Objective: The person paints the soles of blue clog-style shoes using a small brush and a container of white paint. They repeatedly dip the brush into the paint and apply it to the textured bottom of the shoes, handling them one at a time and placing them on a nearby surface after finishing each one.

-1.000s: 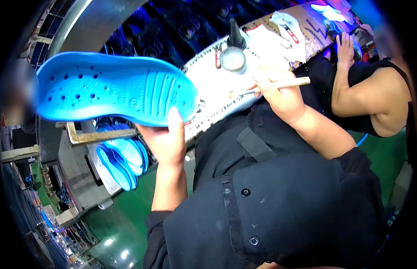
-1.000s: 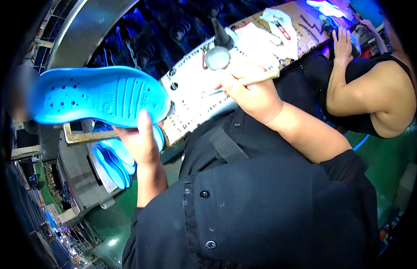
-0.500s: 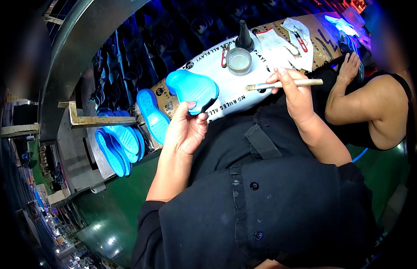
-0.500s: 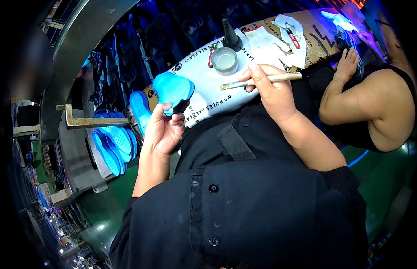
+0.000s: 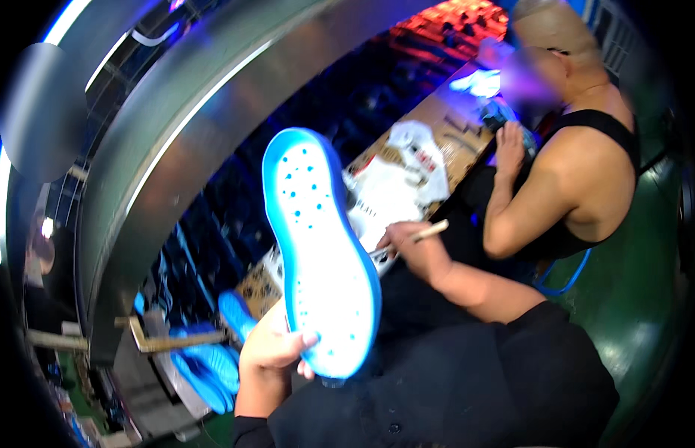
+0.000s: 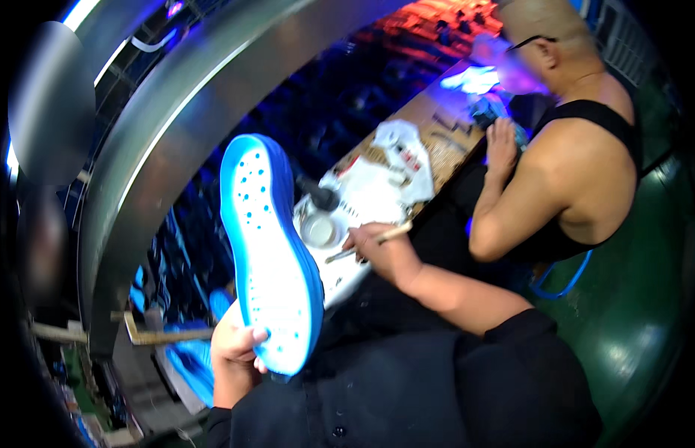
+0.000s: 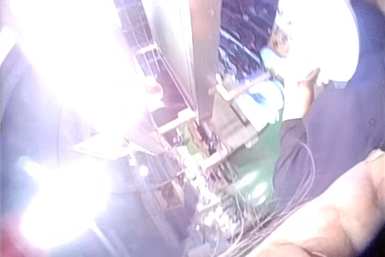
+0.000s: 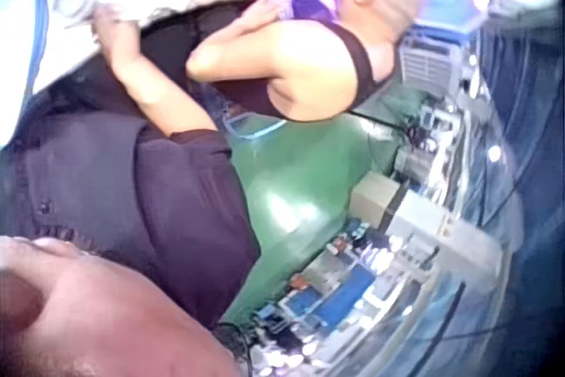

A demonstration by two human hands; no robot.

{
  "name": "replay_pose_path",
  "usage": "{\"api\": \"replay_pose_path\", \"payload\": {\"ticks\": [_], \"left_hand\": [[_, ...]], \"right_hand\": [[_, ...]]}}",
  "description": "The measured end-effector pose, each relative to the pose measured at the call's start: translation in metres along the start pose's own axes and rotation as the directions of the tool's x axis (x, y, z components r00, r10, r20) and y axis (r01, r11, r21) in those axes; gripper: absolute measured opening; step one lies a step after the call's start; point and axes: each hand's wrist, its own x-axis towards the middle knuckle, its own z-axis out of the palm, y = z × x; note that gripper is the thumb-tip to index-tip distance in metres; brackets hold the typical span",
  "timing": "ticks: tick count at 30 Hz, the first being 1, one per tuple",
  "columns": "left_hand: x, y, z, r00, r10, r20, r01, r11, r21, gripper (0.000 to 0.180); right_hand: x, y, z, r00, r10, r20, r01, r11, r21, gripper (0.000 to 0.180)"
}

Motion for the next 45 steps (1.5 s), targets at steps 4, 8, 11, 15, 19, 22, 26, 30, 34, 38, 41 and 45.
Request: {"api": "replay_pose_path", "payload": {"ticks": [4, 8, 11, 15, 19, 22, 26, 30, 34, 38, 41, 45], "left_hand": [[0.103, 0.081, 0.038, 0.974, 0.1, 0.201, -0.144, 0.966, 0.216, 0.068], [0.237, 0.17, 0.076, 0.921, 0.388, -0.03, -0.388, 0.913, -0.126, 0.05], [0.26, 0.174, 0.106, 0.893, 0.434, 0.117, -0.401, 0.887, -0.231, 0.054], [0.229, 0.104, 0.077, 0.957, 0.266, 0.119, -0.263, 0.964, -0.043, 0.059], [0.146, 0.014, -0.036, 0.935, 0.254, -0.248, -0.176, 0.938, 0.3, 0.05], [0.042, -0.051, -0.122, 0.734, 0.268, -0.623, 0.207, 0.786, 0.583, 0.051], [-0.089, -0.132, -0.177, 0.328, 0.521, -0.788, 0.882, 0.13, 0.453, 0.07], [-0.145, -0.194, -0.228, 0.112, 0.16, -0.981, 0.679, 0.708, 0.193, 0.066], [-0.14, -0.222, -0.245, 0.119, 0.099, -0.988, 0.165, 0.979, 0.118, 0.051], [-0.115, -0.215, -0.261, 0.323, -0.193, -0.927, -0.347, 0.887, -0.306, 0.016], [-0.106, -0.17, -0.229, 0.627, -0.056, -0.777, -0.522, 0.711, -0.471, 0.02], [-0.084, -0.133, -0.146, 0.403, 0.276, -0.873, -0.602, 0.798, -0.025, 0.023]], "right_hand": [[0.007, -0.001, -0.024, 0.997, -0.06, -0.056, 0.053, 0.992, -0.113, 0.033], [0.013, 0.005, -0.03, 0.998, 0.02, -0.064, -0.017, 0.998, 0.053, 0.032], [0.013, 0.004, -0.042, 0.997, 0.038, -0.074, -0.036, 0.999, 0.026, 0.033], [0.013, 0.024, -0.052, 0.994, 0.044, -0.101, -0.032, 0.993, 0.117, 0.031], [0.013, 0.028, -0.043, 0.997, 0.045, -0.057, -0.033, 0.98, 0.198, 0.032], [0.014, 0.033, -0.035, 0.998, 0.059, -0.022, -0.053, 0.974, 0.22, 0.032], [0.019, 0.042, -0.019, 0.996, 0.094, 0.003, -0.092, 0.972, 0.218, 0.032], [0.016, 0.038, 0.005, 0.993, 0.089, 0.084, -0.106, 0.968, 0.227, 0.034], [0.011, 0.039, 0.024, 0.987, 0.084, 0.135, -0.107, 0.979, 0.173, 0.033], [0.003, 0.034, 0.025, 0.986, 0.163, 0.035, -0.165, 0.982, 0.095, 0.033], [0.0, 0.043, 0.023, 0.993, 0.12, -0.018, -0.119, 0.991, 0.054, 0.033], [0.001, 0.032, 0.039, 0.996, 0.089, 0.022, -0.09, 0.993, 0.079, 0.035]]}}
